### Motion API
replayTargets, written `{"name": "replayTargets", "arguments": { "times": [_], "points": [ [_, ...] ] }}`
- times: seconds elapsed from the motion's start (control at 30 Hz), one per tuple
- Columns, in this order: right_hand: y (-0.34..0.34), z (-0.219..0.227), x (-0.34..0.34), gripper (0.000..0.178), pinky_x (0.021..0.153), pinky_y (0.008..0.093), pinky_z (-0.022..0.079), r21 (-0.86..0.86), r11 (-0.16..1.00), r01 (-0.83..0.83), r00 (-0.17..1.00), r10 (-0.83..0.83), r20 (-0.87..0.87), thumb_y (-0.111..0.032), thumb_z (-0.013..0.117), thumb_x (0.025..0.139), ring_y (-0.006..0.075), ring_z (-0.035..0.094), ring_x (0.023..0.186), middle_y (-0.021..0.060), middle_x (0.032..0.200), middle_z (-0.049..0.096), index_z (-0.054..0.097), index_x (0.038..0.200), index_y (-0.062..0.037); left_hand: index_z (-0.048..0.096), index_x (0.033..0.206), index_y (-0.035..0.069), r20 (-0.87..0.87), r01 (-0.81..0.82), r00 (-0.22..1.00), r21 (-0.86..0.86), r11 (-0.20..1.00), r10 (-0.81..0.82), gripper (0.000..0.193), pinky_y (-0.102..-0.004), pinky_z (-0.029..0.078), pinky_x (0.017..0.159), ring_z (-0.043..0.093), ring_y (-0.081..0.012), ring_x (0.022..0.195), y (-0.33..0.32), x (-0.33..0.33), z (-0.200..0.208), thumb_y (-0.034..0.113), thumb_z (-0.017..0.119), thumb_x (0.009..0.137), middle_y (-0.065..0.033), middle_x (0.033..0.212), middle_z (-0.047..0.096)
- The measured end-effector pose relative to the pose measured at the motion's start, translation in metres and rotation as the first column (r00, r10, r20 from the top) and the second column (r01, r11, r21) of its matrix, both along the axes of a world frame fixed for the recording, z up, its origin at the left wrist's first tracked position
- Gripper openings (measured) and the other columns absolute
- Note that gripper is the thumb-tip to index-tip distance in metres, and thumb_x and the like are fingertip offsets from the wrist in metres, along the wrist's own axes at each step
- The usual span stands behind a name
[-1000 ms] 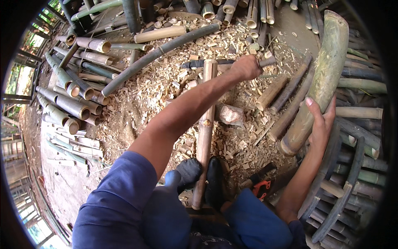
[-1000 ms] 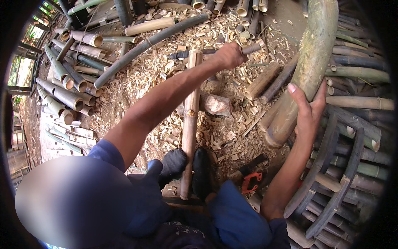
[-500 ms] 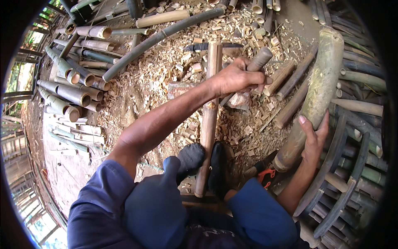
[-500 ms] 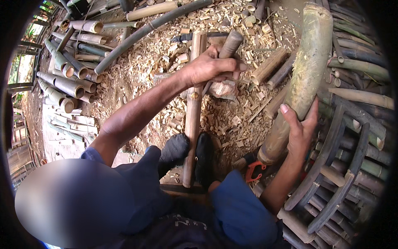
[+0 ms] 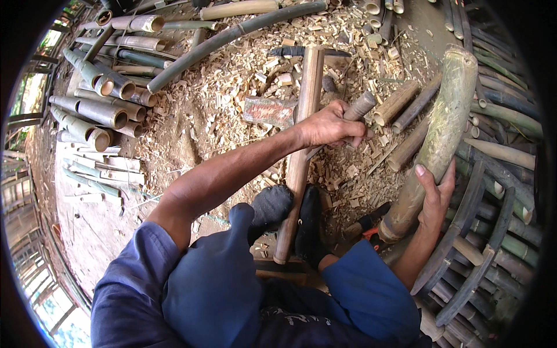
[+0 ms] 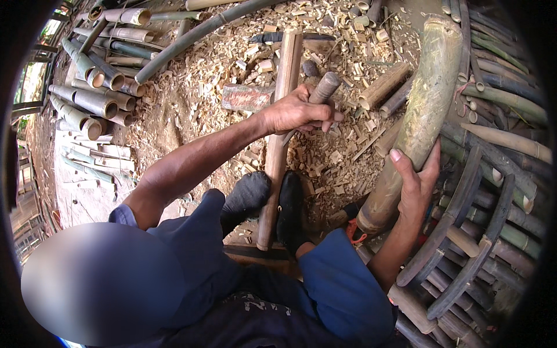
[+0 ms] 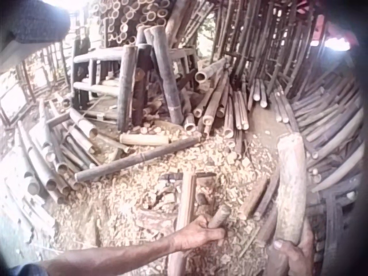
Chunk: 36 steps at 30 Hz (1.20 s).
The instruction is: The person uses a hand saw to cut a bamboo pole, then uses a chisel and a wooden mallet to split the pole lengthwise. They continue to split the bamboo into smaller strips using the chisel and mallet.
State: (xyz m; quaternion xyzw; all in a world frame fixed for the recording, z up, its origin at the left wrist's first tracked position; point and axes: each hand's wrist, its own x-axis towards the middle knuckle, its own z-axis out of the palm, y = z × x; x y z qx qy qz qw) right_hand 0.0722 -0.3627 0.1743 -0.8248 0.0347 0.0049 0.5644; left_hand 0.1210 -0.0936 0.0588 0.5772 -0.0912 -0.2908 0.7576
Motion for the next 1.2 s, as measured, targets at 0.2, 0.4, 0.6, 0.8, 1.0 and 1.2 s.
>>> {"name": "replayTargets", "arguments": {
  "times": [0.2, 0.4, 0.6, 0.8, 1.0, 1.2],
  "points": [
    [0.005, 0.001, 0.0, 0.079, 0.101, 0.0357, 0.048, 0.012, 1.0, -0.007, 1.0, 0.007, 0.013, -0.013, 0.076, 0.083, 0.0239, 0.058, 0.118, 0.0161, 0.132, 0.057, 0.039, 0.151, 0.0038, 0.07, 0.075, 0.003, 0.015, 0.009, 1.0, -0.024, 1.0, -0.009, 0.029, -0.0219, 0.044, 0.05, 0.065, -0.0025, 0.074, -0.002, -0.001, -0.004, 0.024, 0.069, 0.094, -0.0043, 0.084, 0.074],
    [0.003, 0.002, 0.0, 0.08, 0.099, 0.0356, 0.049, -0.022, 1.0, 0.005, 1.0, -0.005, -0.003, -0.014, 0.076, 0.082, 0.0234, 0.059, 0.115, 0.0157, 0.13, 0.057, 0.04, 0.151, 0.004, 0.072, 0.077, 0.002, 0.043, 0.019, 0.999, -0.008, 1.0, -0.019, 0.027, -0.0226, 0.042, 0.049, 0.056, -0.0022, 0.061, -0.002, -0.002, -0.001, 0.023, 0.07, 0.094, -0.0028, 0.076, 0.071],
    [0.01, 0.006, -0.001, 0.078, 0.098, 0.0342, 0.049, -0.01, 1.0, 0.013, 0.998, -0.012, 0.054, -0.014, 0.077, 0.082, 0.0226, 0.059, 0.113, 0.0155, 0.127, 0.058, 0.042, 0.149, 0.0039, 0.072, 0.077, 0.003, 0.032, 0.027, 0.999, -0.03, 0.999, -0.026, 0.025, -0.0225, 0.048, 0.055, 0.069, -0.0071, 0.081, -0.004, -0.004, -0.004, 0.02, 0.069, 0.095, -0.0017, 0.072, 0.069],
    [-0.007, 0.037, 0.007, 0.071, 0.089, 0.037, 0.056, -0.118, 0.992, -0.052, 0.986, 0.07, 0.154, -0.013, 0.074, 0.084, 0.0239, 0.066, 0.1, 0.0165, 0.122, 0.062, 0.044, 0.147, 0.0033, 0.069, 0.076, 0.002, 0.183, -0.003, 0.983, -0.071, 0.997, 0.016, 0.023, -0.0265, 0.056, 0.078, 0.073, -0.014, 0.106, -0.011, -0.011, -0.012, 0.013, 0.066, 0.096, -0.0029, 0.073, 0.07],
    [-0.016, 0.075, 0.028, 0.058, 0.089, 0.0397, 0.058, -0.028, 0.998, -0.063, 0.942, 0.069, 0.329, -0.019, 0.073, 0.086, 0.0278, 0.068, 0.098, 0.0207, 0.119, 0.064, 0.053, 0.136, 0.0018, 0.069, 0.08, 0.003, 0.157, 0.01, 0.988, -0.032, 0.999, -0.005, 0.016, -0.0288, 0.053, 0.091, 0.072, -0.013, 0.1, -0.015, -0.012, -0.011, 0.009, 0.067, 0.095, -0.0043, 0.074, 0.071],
    [0.03, 0.04, 0.029, 0.099, 0.112, 0.039, 0.044, -0.299, 0.846, -0.441, 0.897, 0.425, -0.12, -0.018, 0.083, 0.071, 0.0286, 0.057, 0.131, 0.0201, 0.144, 0.056, 0.036, 0.155, 0.0043, 0.069, 0.082, 0.002, 0.162, -0.022, 0.987, -0.003, 1.0, 0.022, 0.018, -0.0274, 0.058, 0.075, 0.069, -0.0093, 0.079, -0.006, -0.023, -0.022, 0.013, 0.068, 0.096, -0.0035, 0.071, 0.069]
  ]
}}
